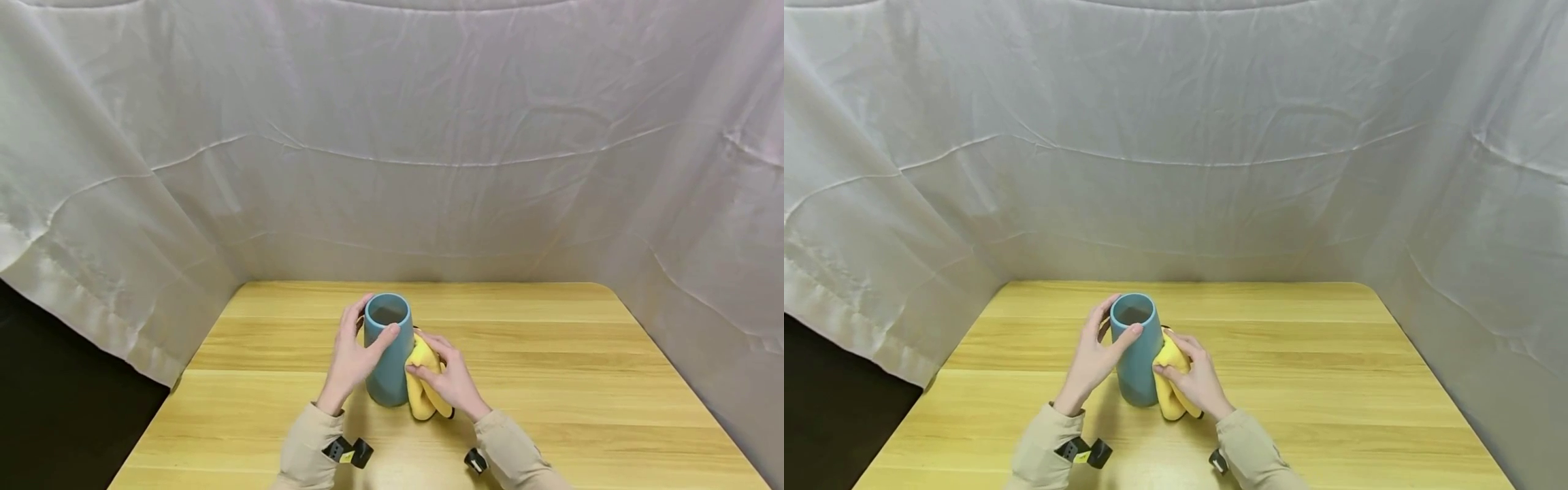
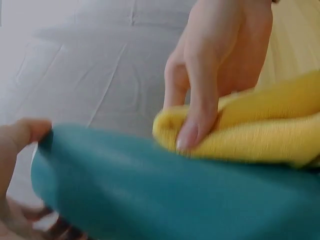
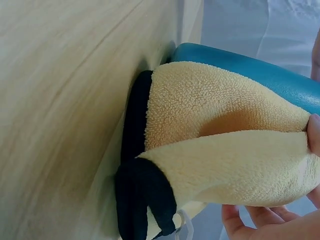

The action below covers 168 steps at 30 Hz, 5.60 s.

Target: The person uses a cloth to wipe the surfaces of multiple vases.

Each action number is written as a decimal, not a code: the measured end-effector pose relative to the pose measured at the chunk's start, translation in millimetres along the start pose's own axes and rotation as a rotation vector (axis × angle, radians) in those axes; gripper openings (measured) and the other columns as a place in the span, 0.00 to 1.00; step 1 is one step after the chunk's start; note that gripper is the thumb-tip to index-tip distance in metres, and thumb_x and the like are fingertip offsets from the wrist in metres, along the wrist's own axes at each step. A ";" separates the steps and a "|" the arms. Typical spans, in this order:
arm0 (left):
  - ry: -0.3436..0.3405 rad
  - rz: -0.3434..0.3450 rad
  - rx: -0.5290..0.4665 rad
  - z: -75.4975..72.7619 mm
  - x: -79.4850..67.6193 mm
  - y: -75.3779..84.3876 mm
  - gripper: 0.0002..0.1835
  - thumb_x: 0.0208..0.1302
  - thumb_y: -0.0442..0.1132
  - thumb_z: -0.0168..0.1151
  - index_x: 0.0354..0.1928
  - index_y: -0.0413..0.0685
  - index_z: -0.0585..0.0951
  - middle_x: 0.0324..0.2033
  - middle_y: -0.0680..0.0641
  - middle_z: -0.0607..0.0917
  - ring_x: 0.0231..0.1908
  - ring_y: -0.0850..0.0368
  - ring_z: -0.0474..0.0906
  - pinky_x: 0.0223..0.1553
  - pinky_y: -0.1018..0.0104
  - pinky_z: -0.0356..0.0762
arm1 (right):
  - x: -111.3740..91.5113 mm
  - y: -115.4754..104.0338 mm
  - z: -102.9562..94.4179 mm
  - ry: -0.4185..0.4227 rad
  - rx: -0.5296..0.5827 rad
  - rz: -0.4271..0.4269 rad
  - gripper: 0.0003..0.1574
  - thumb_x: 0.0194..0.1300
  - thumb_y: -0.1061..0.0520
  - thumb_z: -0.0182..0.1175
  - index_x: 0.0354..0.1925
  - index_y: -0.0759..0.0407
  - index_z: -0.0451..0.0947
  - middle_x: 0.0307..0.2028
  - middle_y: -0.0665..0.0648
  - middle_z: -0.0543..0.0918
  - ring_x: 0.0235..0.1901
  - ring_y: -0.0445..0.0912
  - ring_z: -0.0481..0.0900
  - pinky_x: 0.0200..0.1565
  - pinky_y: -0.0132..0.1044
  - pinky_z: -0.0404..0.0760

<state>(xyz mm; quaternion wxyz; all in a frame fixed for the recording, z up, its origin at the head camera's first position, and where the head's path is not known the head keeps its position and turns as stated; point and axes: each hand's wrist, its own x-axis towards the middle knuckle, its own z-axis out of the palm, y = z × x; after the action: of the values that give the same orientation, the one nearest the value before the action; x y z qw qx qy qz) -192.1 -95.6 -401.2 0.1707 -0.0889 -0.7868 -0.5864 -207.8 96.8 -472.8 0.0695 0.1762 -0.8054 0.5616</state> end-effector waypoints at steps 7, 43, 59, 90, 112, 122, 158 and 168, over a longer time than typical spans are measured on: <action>0.200 -0.023 0.153 19.8 -3.0 11.8 0.45 0.49 0.54 0.79 0.66 0.46 0.70 0.56 0.41 0.73 0.54 0.46 0.72 0.54 0.51 0.72 | -0.8 1.5 1.9 0.006 0.015 0.002 0.41 0.58 0.60 0.74 0.68 0.57 0.74 0.58 0.62 0.81 0.51 0.51 0.80 0.50 0.31 0.81; 0.039 -0.013 -0.099 -0.2 3.8 -6.6 0.37 0.52 0.42 0.79 0.64 0.48 0.75 0.58 0.44 0.79 0.61 0.46 0.75 0.69 0.46 0.70 | 0.4 5.1 -1.3 0.011 0.056 -0.025 0.39 0.59 0.58 0.73 0.68 0.56 0.74 0.59 0.63 0.81 0.54 0.53 0.80 0.52 0.32 0.80; -0.035 -0.038 -0.110 -9.5 9.4 -11.9 0.35 0.54 0.41 0.78 0.64 0.51 0.76 0.57 0.46 0.82 0.59 0.49 0.76 0.69 0.48 0.72 | 1.5 1.5 2.5 0.047 0.043 -0.008 0.39 0.58 0.58 0.74 0.67 0.56 0.75 0.59 0.61 0.81 0.55 0.54 0.79 0.55 0.39 0.79; -0.045 -0.008 -0.121 -9.7 9.0 -13.7 0.33 0.55 0.39 0.77 0.63 0.53 0.76 0.56 0.46 0.82 0.58 0.48 0.76 0.67 0.48 0.71 | 31.0 -57.5 -15.0 0.014 0.045 -0.150 0.37 0.61 0.59 0.72 0.68 0.56 0.74 0.60 0.62 0.80 0.53 0.53 0.79 0.49 0.35 0.80; -0.052 -0.029 -0.127 -9.3 7.3 -12.0 0.33 0.55 0.41 0.77 0.64 0.54 0.76 0.57 0.46 0.81 0.59 0.48 0.75 0.68 0.45 0.71 | 17.8 -22.4 -7.9 0.001 0.013 -0.105 0.37 0.59 0.58 0.73 0.66 0.57 0.76 0.59 0.63 0.81 0.51 0.53 0.80 0.47 0.32 0.81; -0.058 -0.028 -0.128 -10.1 6.6 -12.7 0.33 0.56 0.41 0.77 0.64 0.56 0.75 0.58 0.47 0.81 0.59 0.49 0.75 0.69 0.44 0.70 | 5.9 0.9 -1.2 -0.024 -0.029 -0.002 0.38 0.59 0.56 0.74 0.66 0.54 0.76 0.60 0.61 0.81 0.59 0.56 0.77 0.56 0.42 0.77; -0.040 0.020 -0.115 -8.7 8.0 -16.4 0.33 0.56 0.38 0.76 0.65 0.50 0.75 0.57 0.44 0.82 0.58 0.48 0.77 0.66 0.46 0.73 | 29.7 -56.9 -15.7 0.011 0.020 -0.155 0.37 0.61 0.59 0.72 0.68 0.57 0.74 0.60 0.62 0.80 0.50 0.51 0.78 0.47 0.35 0.79; -0.041 0.010 -0.120 -9.2 8.0 -13.9 0.34 0.55 0.39 0.77 0.65 0.52 0.75 0.57 0.45 0.82 0.58 0.47 0.76 0.66 0.46 0.72 | 29.7 -57.2 -16.3 0.007 0.008 -0.170 0.37 0.61 0.59 0.72 0.67 0.58 0.74 0.60 0.63 0.80 0.50 0.51 0.79 0.47 0.33 0.80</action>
<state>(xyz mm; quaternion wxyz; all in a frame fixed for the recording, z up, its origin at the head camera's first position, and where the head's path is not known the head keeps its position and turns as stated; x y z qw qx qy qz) -202.7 -108.9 -408.2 0.1519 -0.1148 -0.7532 -0.6297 -216.1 88.3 -407.4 0.1191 0.2421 -0.7850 0.5577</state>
